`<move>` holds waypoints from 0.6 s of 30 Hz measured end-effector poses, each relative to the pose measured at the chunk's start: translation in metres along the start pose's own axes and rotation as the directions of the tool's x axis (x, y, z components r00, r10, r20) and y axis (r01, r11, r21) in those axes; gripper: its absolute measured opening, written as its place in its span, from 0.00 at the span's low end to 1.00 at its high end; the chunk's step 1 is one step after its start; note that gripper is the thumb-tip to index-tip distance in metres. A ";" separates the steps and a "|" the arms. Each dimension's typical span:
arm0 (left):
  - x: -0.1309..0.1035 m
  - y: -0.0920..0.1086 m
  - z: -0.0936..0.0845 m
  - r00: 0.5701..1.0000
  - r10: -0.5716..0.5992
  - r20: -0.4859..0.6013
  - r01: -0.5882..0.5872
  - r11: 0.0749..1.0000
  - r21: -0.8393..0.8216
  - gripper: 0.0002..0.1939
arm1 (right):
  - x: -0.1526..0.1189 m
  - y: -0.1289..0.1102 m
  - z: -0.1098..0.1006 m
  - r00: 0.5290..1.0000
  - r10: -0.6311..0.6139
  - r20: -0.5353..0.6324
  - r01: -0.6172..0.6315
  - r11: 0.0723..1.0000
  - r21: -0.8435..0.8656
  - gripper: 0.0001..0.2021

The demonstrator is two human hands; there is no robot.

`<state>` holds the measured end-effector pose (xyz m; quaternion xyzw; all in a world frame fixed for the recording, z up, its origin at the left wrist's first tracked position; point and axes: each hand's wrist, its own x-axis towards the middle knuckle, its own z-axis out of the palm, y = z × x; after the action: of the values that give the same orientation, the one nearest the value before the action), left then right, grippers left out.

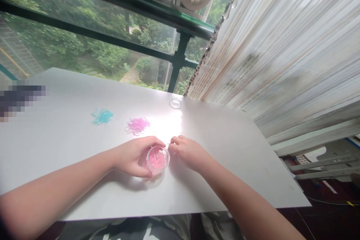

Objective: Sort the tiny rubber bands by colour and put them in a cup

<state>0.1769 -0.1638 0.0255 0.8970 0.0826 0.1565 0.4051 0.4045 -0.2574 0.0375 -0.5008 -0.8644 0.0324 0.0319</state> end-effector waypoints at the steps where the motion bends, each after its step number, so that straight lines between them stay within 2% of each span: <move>1: 0.000 0.000 0.000 1.000 0.003 -0.003 -0.003 1.000 0.001 0.34 | -0.001 0.000 0.002 1.000 -0.007 -0.006 0.007 1.000 -0.019 0.14; 10: 0.001 0.000 -0.005 1.000 0.017 -0.003 -0.017 1.000 0.022 0.33 | 0.000 -0.005 0.009 0.998 0.045 -0.033 -0.048 0.995 -0.088 0.10; 14: 0.001 -0.002 -0.007 1.000 -0.005 -0.024 0.005 1.000 0.025 0.33 | 0.004 0.006 0.007 0.985 0.154 -0.078 -0.151 0.988 0.041 0.12; 18: 0.001 -0.004 -0.006 0.997 -0.049 -0.061 0.051 0.998 0.031 0.34 | 0.010 0.015 -0.012 0.922 0.323 -0.214 -0.281 0.938 0.204 0.12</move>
<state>0.1755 -0.1567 0.0267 0.8961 0.1194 0.1719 0.3915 0.4135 -0.2409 0.0488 -0.6240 -0.7599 0.0485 0.1753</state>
